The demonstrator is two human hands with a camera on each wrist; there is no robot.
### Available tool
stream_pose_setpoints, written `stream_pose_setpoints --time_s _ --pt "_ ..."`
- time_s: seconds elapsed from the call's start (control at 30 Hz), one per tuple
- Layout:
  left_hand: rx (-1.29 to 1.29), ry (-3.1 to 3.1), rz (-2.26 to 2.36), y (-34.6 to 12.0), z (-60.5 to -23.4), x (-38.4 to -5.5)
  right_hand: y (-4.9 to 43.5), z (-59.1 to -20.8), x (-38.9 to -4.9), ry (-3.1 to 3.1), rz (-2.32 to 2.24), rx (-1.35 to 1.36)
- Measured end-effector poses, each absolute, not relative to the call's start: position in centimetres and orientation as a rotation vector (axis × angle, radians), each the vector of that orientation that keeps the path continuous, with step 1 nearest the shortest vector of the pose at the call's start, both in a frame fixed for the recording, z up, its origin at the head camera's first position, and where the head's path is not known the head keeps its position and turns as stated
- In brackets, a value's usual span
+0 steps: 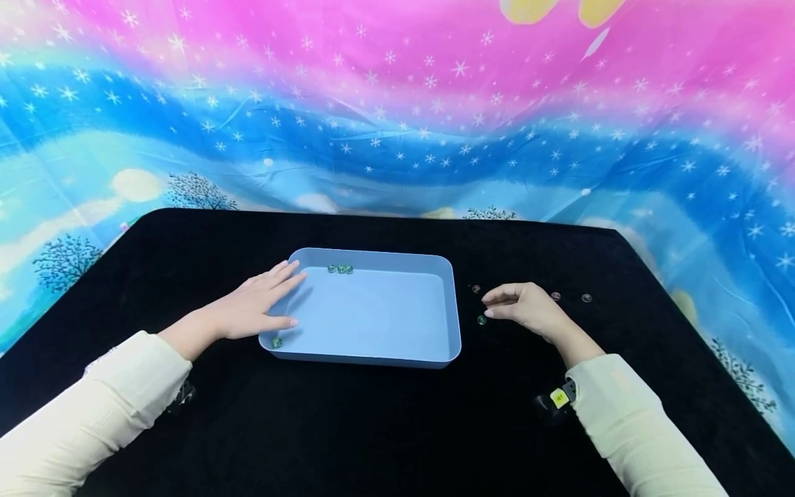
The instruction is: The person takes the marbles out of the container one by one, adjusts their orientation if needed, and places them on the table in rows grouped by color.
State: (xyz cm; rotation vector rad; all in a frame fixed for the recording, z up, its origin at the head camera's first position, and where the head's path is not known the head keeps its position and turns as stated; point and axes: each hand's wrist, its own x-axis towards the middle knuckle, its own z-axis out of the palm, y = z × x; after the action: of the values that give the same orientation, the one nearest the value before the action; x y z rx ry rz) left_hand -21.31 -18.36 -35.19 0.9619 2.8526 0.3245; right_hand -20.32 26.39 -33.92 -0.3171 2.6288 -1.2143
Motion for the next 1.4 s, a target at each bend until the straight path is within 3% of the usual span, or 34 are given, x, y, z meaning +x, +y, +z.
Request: stream_pose_setpoints --time_s 0.67,1.4 --pt "0.899 2.84 0.29 -18.4 -34.6 -22.3 21.8 -30.4 -21.2 2.538 -1.305 -0.42" --pt "0.851 2.846 0.265 -18.2 -34.6 -24.1 14.9 -28.7 -24.5 2.502 -1.272 -0.585"
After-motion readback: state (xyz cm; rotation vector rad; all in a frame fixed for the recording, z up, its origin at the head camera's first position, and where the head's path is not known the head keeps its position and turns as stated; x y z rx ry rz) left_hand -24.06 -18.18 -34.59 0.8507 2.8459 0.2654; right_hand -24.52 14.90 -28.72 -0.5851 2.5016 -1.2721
